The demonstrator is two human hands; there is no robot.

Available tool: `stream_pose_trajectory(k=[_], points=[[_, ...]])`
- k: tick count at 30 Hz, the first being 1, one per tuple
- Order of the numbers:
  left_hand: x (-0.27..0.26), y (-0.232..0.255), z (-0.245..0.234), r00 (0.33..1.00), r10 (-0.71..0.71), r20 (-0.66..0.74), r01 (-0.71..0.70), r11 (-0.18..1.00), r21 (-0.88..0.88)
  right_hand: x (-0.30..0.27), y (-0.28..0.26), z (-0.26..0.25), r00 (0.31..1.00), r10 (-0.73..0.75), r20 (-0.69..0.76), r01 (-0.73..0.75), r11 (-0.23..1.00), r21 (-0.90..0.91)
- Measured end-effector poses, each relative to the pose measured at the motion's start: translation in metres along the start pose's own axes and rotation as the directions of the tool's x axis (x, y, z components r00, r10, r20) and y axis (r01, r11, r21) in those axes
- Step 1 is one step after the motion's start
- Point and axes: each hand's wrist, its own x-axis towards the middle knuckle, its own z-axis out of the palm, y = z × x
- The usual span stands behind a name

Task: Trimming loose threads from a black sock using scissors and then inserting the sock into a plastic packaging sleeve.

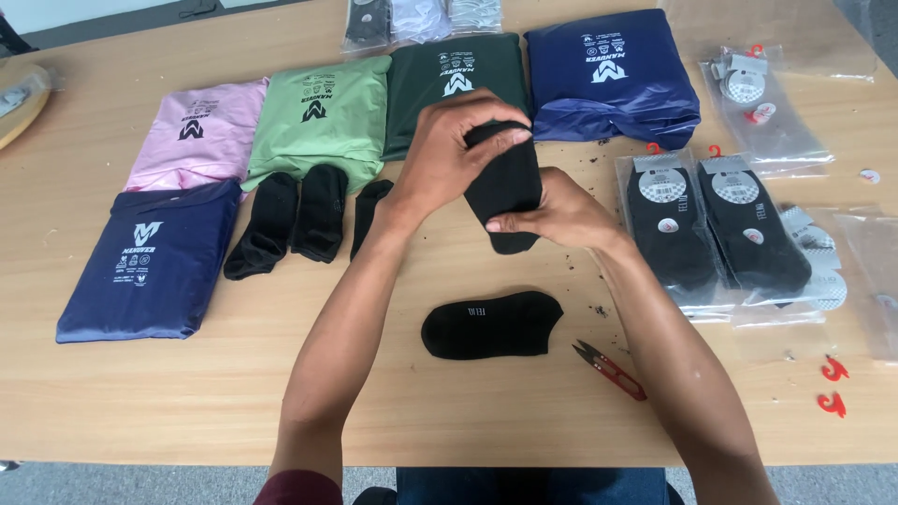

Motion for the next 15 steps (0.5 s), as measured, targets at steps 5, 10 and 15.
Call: stream_pose_trajectory(k=[5, 10, 15], points=[[-0.006, -0.001, -0.016, 0.998, -0.017, -0.056, 0.017, 1.000, 0.009, 0.000, 0.016, -0.018, 0.979, 0.189, 0.074, -0.160, 0.942, -0.295], [-0.011, 0.004, -0.022, 0.994, -0.019, -0.109, 0.020, 1.000, 0.010, -0.007, 0.012, -0.031, 0.863, 0.478, 0.165, -0.368, 0.816, -0.445], [-0.010, 0.015, -0.020, 0.987, 0.051, -0.154, -0.055, 0.998, -0.023, -0.009, 0.017, -0.015, 0.896, 0.424, 0.131, -0.443, 0.835, 0.327]])
